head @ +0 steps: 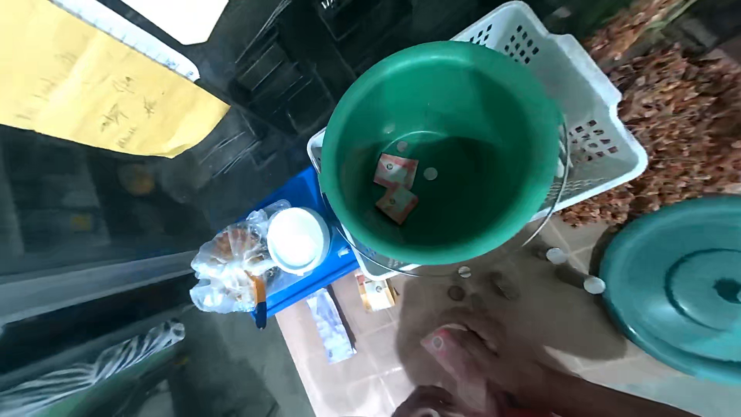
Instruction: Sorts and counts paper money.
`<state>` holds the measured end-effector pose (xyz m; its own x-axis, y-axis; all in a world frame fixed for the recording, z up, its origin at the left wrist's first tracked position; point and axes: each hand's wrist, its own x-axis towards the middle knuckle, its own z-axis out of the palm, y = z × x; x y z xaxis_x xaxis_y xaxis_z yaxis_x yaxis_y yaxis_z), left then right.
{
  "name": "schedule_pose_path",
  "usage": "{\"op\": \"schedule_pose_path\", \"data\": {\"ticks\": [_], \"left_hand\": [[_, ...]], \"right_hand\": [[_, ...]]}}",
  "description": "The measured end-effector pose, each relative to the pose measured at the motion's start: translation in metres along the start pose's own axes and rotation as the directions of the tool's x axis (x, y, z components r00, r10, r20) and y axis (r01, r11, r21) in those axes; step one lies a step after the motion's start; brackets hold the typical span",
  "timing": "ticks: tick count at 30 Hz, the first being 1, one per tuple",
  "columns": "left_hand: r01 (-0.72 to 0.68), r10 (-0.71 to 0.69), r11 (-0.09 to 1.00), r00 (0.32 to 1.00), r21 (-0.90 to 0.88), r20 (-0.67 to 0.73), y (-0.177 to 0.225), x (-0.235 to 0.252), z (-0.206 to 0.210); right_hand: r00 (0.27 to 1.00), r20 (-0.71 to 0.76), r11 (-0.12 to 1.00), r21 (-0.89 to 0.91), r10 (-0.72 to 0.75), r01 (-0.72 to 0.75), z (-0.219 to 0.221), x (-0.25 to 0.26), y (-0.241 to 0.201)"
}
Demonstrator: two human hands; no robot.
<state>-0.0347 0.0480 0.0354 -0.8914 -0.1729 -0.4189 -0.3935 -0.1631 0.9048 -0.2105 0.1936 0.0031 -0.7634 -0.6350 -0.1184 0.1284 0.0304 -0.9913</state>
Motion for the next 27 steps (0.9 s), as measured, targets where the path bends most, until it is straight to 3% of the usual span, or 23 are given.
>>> {"op": "schedule_pose_path", "data": {"ticks": [2,4,5,7,13,15,19,24,27], "left_hand": [[0.078,-0.135,0.980,0.938,-0.184,-0.320,0.007,-0.002,0.001],[0.081,-0.212,0.967,0.780,-0.241,-0.588,0.019,0.015,0.006],[0.104,-0.225,0.970,0.721,-0.218,-0.656,0.024,0.027,0.009],[0.123,-0.222,0.974,0.685,-0.190,-0.693,0.029,0.043,0.016],[0.056,-0.164,0.980,0.773,-0.191,-0.613,0.026,0.056,0.043],[0.060,-0.173,0.975,0.814,-0.216,-0.554,0.024,0.044,0.040],[0.000,-0.124,0.945,0.926,-0.327,-0.358,0.004,0.012,0.011],[0.002,-0.107,0.980,0.848,-0.199,-0.518,-0.007,-0.010,-0.008],[0.025,-0.132,0.971,0.884,-0.236,-0.449,-0.010,-0.021,-0.019]], "right_hand": [[0.995,-0.012,0.993,-0.058,-0.099,0.099,-0.011,0.003,0.000],[0.994,-0.073,0.995,-0.071,-0.076,0.071,-0.023,0.006,-0.008],[0.993,-0.113,0.997,-0.074,-0.044,0.035,-0.026,0.006,-0.012],[0.989,-0.145,0.996,-0.087,0.014,-0.027,-0.026,0.004,-0.020],[0.991,-0.121,0.975,-0.205,0.059,-0.084,0.023,-0.011,-0.010],[0.985,-0.156,0.961,-0.253,0.074,-0.112,0.041,-0.019,-0.003],[0.985,-0.167,0.940,-0.339,-0.030,-0.029,0.064,-0.037,0.013],[0.968,-0.098,0.933,-0.259,0.230,-0.248,0.099,-0.063,0.006],[0.963,-0.106,0.943,-0.201,0.249,-0.266,0.107,-0.087,0.007]]}}
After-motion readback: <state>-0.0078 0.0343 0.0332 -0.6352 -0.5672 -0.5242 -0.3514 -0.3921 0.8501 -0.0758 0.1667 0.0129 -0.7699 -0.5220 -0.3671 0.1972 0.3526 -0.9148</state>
